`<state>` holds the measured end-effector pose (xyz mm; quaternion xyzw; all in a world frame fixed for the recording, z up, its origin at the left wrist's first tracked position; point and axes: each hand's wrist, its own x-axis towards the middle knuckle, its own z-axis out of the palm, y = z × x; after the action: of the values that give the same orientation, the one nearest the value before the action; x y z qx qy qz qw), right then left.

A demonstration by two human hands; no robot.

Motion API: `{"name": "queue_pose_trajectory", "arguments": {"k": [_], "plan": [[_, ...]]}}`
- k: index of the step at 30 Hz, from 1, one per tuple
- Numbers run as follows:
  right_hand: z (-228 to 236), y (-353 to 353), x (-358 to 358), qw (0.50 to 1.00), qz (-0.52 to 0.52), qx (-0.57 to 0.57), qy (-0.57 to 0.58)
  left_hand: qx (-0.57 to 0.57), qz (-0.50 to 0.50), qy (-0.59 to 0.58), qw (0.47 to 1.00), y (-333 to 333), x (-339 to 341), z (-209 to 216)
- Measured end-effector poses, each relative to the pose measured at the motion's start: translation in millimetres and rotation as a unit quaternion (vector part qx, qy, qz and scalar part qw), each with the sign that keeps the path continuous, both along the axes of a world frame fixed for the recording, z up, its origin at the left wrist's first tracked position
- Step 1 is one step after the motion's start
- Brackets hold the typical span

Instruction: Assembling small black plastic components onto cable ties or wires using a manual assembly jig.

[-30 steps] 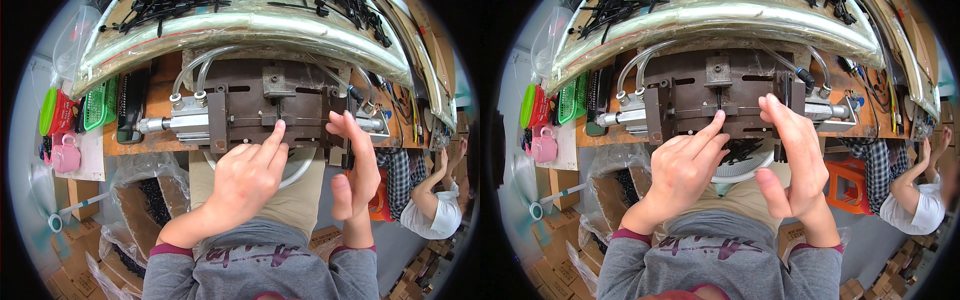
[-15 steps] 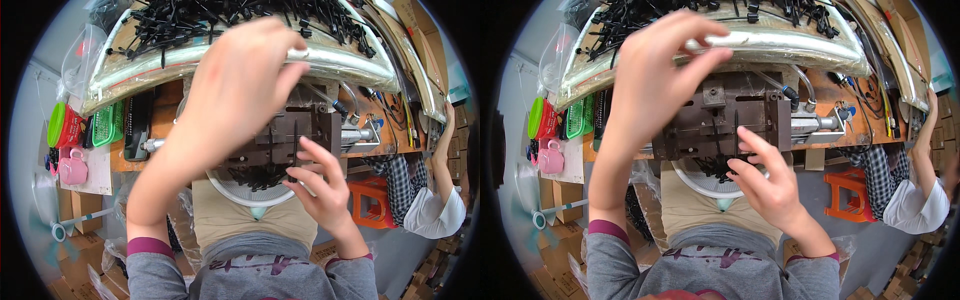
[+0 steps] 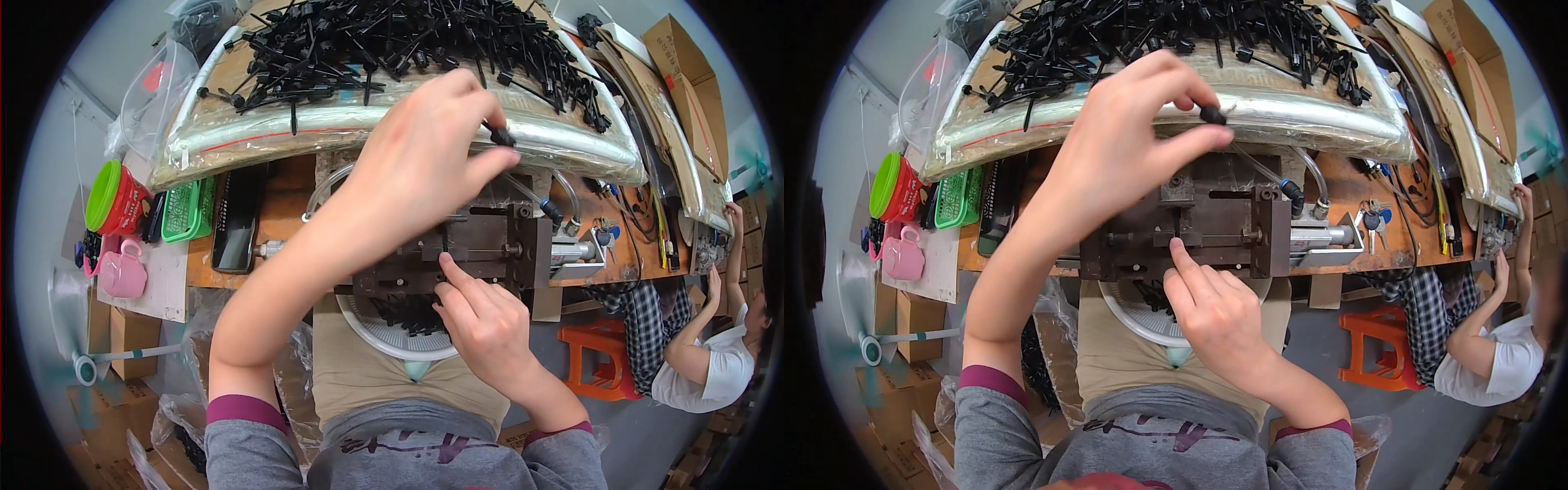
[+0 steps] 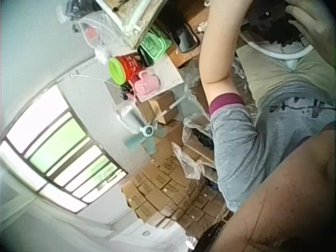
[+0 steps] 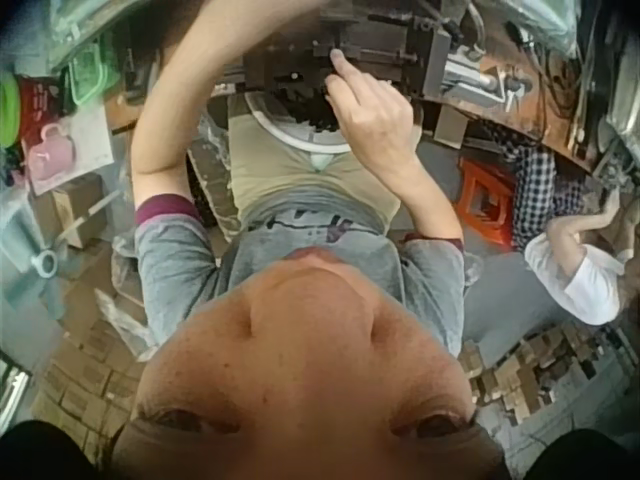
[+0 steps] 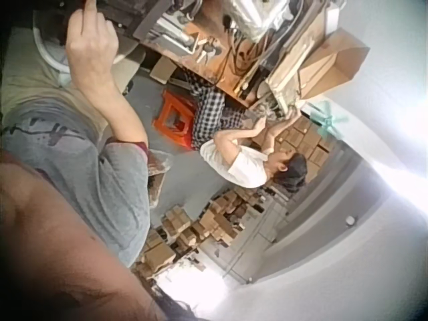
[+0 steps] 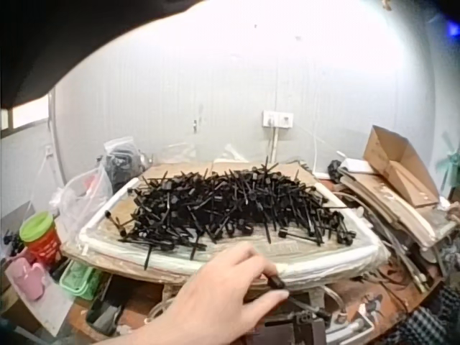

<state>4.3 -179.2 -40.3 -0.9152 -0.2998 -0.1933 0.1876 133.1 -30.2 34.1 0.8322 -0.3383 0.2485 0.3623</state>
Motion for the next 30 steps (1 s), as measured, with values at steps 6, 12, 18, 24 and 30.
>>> {"name": "queue_pose_trajectory", "arguments": {"k": [6, 12, 18, 24, 30], "plan": [[44.6, -12.6, 28.3, 0.994, 0.067, 0.013, 0.086, -0.036, 0.009, 0.01, 0.999, 39.8, -76.0, -4.8], [97.4, 18.6, 151.1, 0.952, 0.036, -0.024, -0.303, 0.015, 0.021, 0.055, 0.998, 43.9, -122.2, -21.7], [94.8, 28.9, 262.4, 0.86, 0.078, -0.358, -0.355, 0.047, 0.009, 0.063, 0.997, 26.1, -138.5, -61.4], [93.0, 17.1, 253.9, 0.89, 0.127, -0.329, -0.29, 0.079, 0.034, 0.062, 0.994, 19.4, -141.8, -84.3], [102.6, -6.4, 222.0, 0.917, 0.113, -0.341, -0.173, 0.092, 0.055, 0.042, 0.993, 12.8, -134.1, -89.8]]}}
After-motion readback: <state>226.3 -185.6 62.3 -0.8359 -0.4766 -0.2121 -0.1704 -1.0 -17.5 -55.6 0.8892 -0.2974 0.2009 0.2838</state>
